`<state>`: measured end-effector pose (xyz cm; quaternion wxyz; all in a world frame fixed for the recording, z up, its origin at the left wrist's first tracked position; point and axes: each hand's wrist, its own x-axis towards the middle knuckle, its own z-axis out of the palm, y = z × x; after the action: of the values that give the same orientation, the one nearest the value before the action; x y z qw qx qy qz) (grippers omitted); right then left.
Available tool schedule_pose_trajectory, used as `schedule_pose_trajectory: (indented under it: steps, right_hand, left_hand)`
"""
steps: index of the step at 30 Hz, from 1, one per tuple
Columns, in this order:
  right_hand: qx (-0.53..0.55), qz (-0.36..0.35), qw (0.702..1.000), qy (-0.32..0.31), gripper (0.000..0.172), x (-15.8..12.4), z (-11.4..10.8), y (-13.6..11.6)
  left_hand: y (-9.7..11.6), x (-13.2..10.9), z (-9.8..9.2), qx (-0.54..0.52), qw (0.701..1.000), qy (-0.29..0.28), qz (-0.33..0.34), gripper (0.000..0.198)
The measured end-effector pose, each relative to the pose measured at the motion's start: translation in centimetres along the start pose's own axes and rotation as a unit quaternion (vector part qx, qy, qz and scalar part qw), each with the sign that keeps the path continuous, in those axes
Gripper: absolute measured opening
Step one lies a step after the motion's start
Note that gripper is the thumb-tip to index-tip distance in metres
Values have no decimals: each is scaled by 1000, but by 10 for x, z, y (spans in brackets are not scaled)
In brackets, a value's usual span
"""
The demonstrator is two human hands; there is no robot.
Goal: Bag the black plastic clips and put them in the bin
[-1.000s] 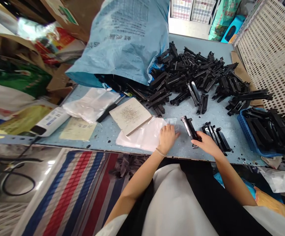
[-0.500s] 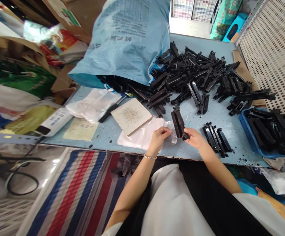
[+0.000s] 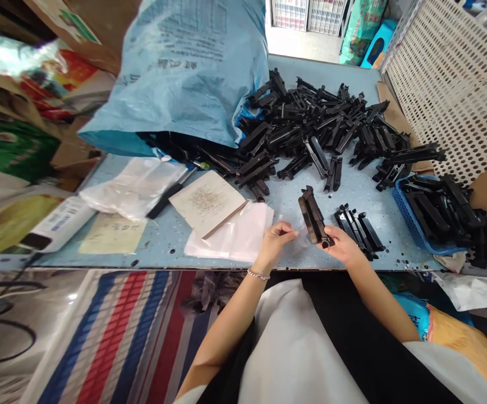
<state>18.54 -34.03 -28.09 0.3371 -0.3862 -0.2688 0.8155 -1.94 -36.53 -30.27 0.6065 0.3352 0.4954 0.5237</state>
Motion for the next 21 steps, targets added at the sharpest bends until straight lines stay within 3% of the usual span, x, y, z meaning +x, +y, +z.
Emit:
schedule_pose_trajectory:
  steps: [4, 7, 9, 11, 13, 17, 19, 21]
  right_hand:
    - [-10, -11, 1000, -8, 22, -4, -2, 0]
    - [-23, -26, 999, -14, 25, -9, -5, -2]
    - [-24, -35, 999, 5, 25, -12, -11, -4]
    - [-23, -39, 998, 36, 25, -16, -20, -9]
    - [-31, -39, 997, 56, 27, -22, -28, -14]
    - [-46, -50, 996, 60, 30, -50, -27, -21]
    - [-11, -39, 999, 30, 36, -74, -19, -18]
    - [48, 26, 998, -17, 43, -99, -10, -10]
  left_hand:
    - [-5, -3, 3, 35, 999, -18, -14, 31]
    - [-10, 0, 2, 70, 998, 1, 3, 29]
    - [-12, 2, -4, 54, 997, 37, 30, 26]
    - [-11, 3, -11, 100, 989, 57, 98, 17]
    - [-8, 2, -15, 231, 955, 30, 185, 3]
    - [-7, 2, -5, 445, 851, -37, 276, 36]
    - [-9, 4, 4, 468, 834, -31, 291, 42]
    - [-11, 6, 12, 465, 832, -27, 300, 47]
